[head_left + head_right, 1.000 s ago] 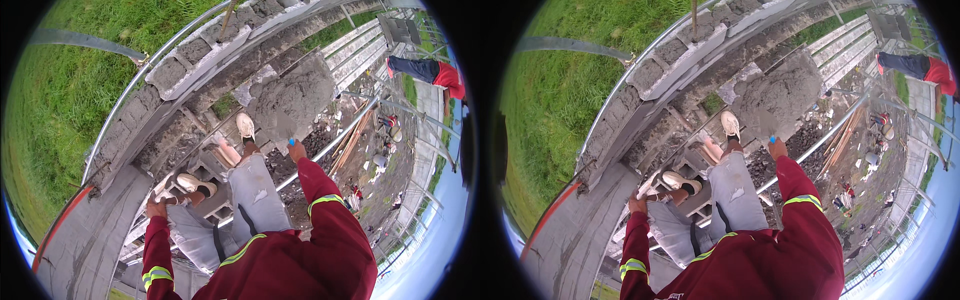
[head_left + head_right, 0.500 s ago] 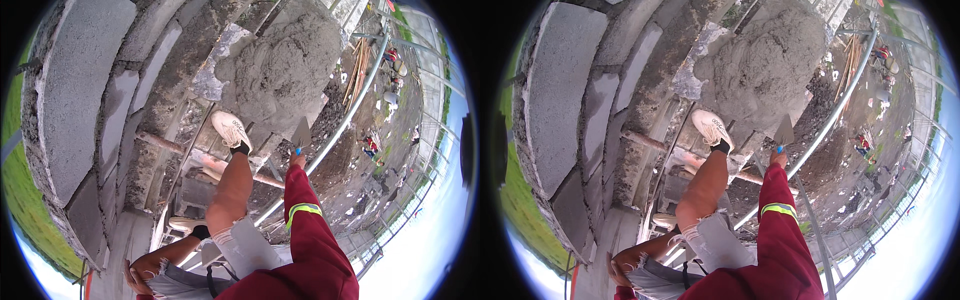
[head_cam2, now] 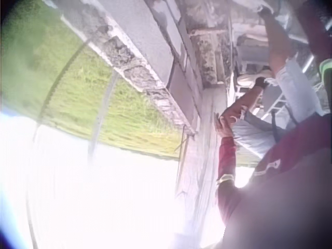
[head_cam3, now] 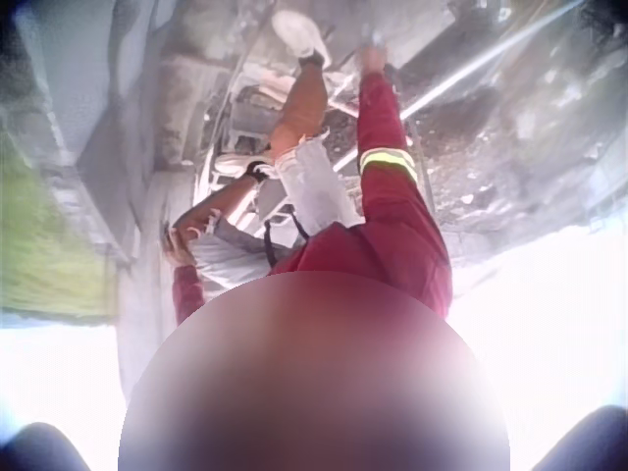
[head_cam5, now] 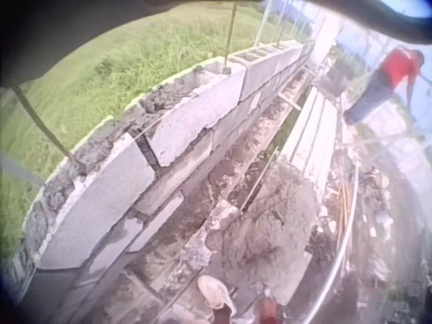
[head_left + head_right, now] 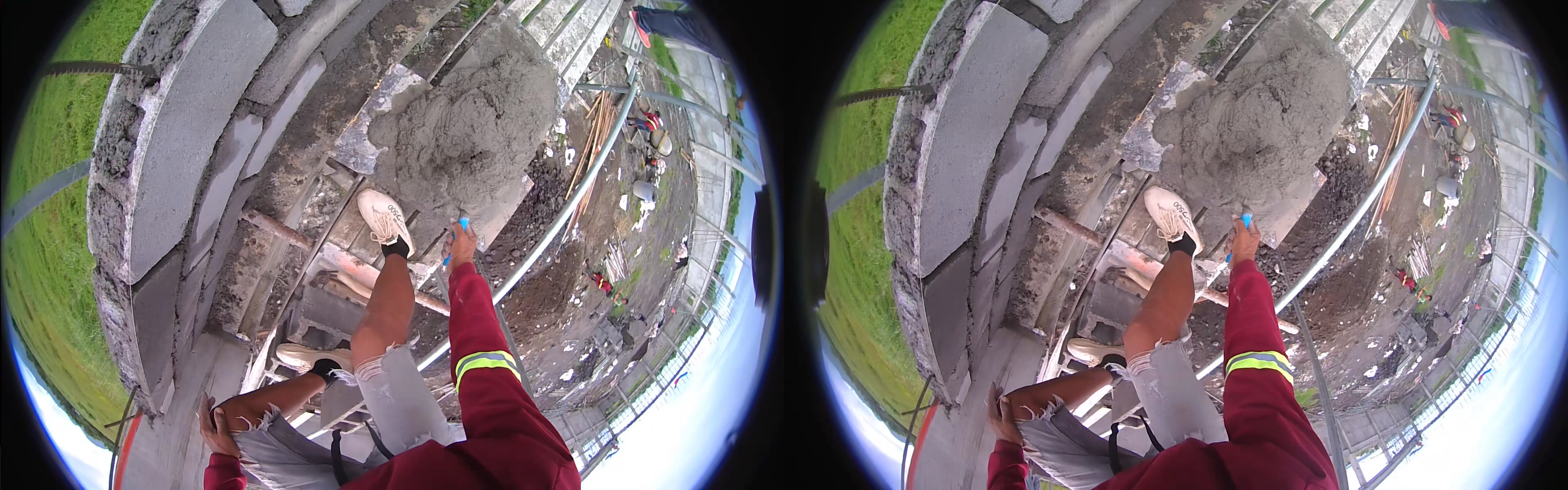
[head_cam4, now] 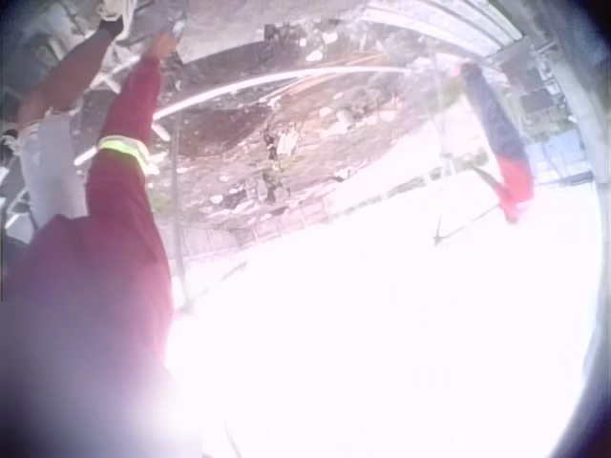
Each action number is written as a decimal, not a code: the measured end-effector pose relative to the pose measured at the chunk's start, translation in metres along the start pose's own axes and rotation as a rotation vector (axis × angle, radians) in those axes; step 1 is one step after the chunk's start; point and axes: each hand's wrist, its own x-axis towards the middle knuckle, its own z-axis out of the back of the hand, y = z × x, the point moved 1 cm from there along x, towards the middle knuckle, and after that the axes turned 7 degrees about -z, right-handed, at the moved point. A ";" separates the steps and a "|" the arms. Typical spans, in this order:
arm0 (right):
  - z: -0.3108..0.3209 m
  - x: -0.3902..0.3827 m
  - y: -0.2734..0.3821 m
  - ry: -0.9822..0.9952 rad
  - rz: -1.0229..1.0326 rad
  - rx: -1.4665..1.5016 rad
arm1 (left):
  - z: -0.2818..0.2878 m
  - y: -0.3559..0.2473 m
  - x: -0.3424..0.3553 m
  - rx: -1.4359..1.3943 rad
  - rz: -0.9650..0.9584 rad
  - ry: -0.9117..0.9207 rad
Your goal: The person scoops mortar from a bucket and applies it to the joints between concrete blocks on a wall using a trowel. They repeatedly smooth the mortar along the seams and occasionally reposition on the scaffolding to reach different sections.
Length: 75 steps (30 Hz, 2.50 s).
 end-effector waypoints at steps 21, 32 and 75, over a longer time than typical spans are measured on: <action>-0.051 -0.539 0.220 0.804 0.722 -1.626 | -0.007 -0.032 -0.127 -0.149 0.629 -0.196; -0.311 -0.798 -0.077 1.454 0.295 -2.288 | -0.043 -0.064 -0.223 -0.469 0.756 -0.352; -0.276 -0.614 -0.072 1.397 1.209 -1.718 | -0.034 -0.015 -0.243 -0.358 0.818 -0.299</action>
